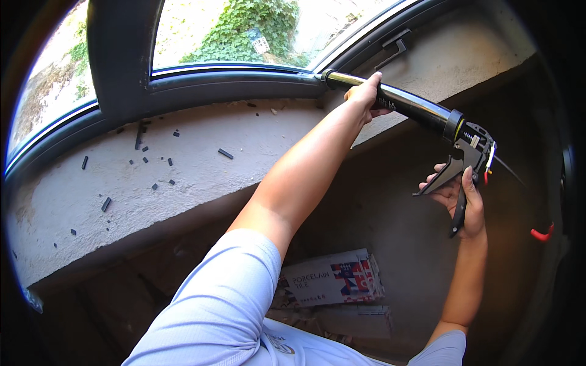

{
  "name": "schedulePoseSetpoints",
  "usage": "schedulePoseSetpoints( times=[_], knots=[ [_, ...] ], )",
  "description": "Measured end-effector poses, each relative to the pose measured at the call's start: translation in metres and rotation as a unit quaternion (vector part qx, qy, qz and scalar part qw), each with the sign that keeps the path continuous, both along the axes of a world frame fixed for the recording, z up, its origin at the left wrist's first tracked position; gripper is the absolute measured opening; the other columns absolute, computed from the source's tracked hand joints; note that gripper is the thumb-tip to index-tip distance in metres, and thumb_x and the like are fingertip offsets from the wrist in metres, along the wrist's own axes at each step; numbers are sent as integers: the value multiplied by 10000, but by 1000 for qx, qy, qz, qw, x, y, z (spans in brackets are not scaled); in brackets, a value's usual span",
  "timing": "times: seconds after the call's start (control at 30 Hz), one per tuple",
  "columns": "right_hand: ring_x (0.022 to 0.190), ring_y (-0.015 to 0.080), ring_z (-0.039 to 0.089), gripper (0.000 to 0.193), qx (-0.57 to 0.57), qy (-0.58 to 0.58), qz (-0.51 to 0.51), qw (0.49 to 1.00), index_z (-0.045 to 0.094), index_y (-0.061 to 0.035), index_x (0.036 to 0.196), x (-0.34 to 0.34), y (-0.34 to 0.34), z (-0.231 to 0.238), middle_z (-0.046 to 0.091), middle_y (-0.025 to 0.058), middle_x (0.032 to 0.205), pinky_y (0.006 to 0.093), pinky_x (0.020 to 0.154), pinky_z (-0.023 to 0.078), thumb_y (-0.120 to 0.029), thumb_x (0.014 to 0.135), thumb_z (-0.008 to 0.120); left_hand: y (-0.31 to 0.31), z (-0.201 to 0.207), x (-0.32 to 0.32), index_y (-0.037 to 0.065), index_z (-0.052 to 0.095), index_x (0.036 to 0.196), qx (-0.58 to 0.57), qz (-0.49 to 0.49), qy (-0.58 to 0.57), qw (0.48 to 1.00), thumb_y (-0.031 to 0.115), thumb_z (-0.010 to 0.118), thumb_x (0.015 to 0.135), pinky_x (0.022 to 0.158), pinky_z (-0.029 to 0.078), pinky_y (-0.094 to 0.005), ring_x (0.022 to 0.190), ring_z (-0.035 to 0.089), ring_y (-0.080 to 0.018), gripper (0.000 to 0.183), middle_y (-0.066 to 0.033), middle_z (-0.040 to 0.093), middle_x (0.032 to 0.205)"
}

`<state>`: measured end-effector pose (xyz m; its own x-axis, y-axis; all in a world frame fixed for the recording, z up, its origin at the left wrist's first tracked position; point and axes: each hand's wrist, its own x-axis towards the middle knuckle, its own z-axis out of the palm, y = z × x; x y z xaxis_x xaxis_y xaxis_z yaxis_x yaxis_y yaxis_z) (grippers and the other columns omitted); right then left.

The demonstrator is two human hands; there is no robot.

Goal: The person climbs a ladder to reach a window, wipes the window sill, and then uses a caulking gun to apply sealant along the window frame. The person moves the ladder to access different sections of the window.

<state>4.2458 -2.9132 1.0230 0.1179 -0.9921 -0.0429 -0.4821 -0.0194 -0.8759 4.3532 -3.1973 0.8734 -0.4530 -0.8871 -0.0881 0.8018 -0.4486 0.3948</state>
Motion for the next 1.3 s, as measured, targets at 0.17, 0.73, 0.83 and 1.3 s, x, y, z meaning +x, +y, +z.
schedulePoseSetpoints(
  times=[0.17,0.73,0.83,1.3],
  knots=[
    [1198,368,652,546,-11,-57,-34,998,522,60,1341,12,-3,1,666,214,1201,509,1061,501,-414,1107,383,-3,7,-2,83,534,1136,24,0,-3,1000,467,631,974,737,662,-434,854,720,-232,428,-94,684,991],
    [970,280,711,483,-54,-23,-63,996,589,42,1190,-9,-11,4,686,179,1008,447,939,571,-418,1077,491,3,19,3,47,526,1165,34,8,-42,998,371,598,982,685,670,-435,836,722,-226,379,-110,675,1013],
    [933,275,714,485,-55,-6,-56,997,595,37,1166,-9,-10,5,689,172,970,445,922,572,-429,1072,498,6,20,6,35,521,1172,37,12,-45,998,365,598,981,693,672,-434,842,722,-227,389,-114,674,1024],
    [752,243,725,478,-66,23,-78,994,629,23,1070,4,-4,12,687,140,861,422,871,600,-438,1065,505,17,23,23,43,521,1188,40,22,-53,998,344,589,974,697,667,-442,844,716,-226,376,-111,668,1034]
  ],
)
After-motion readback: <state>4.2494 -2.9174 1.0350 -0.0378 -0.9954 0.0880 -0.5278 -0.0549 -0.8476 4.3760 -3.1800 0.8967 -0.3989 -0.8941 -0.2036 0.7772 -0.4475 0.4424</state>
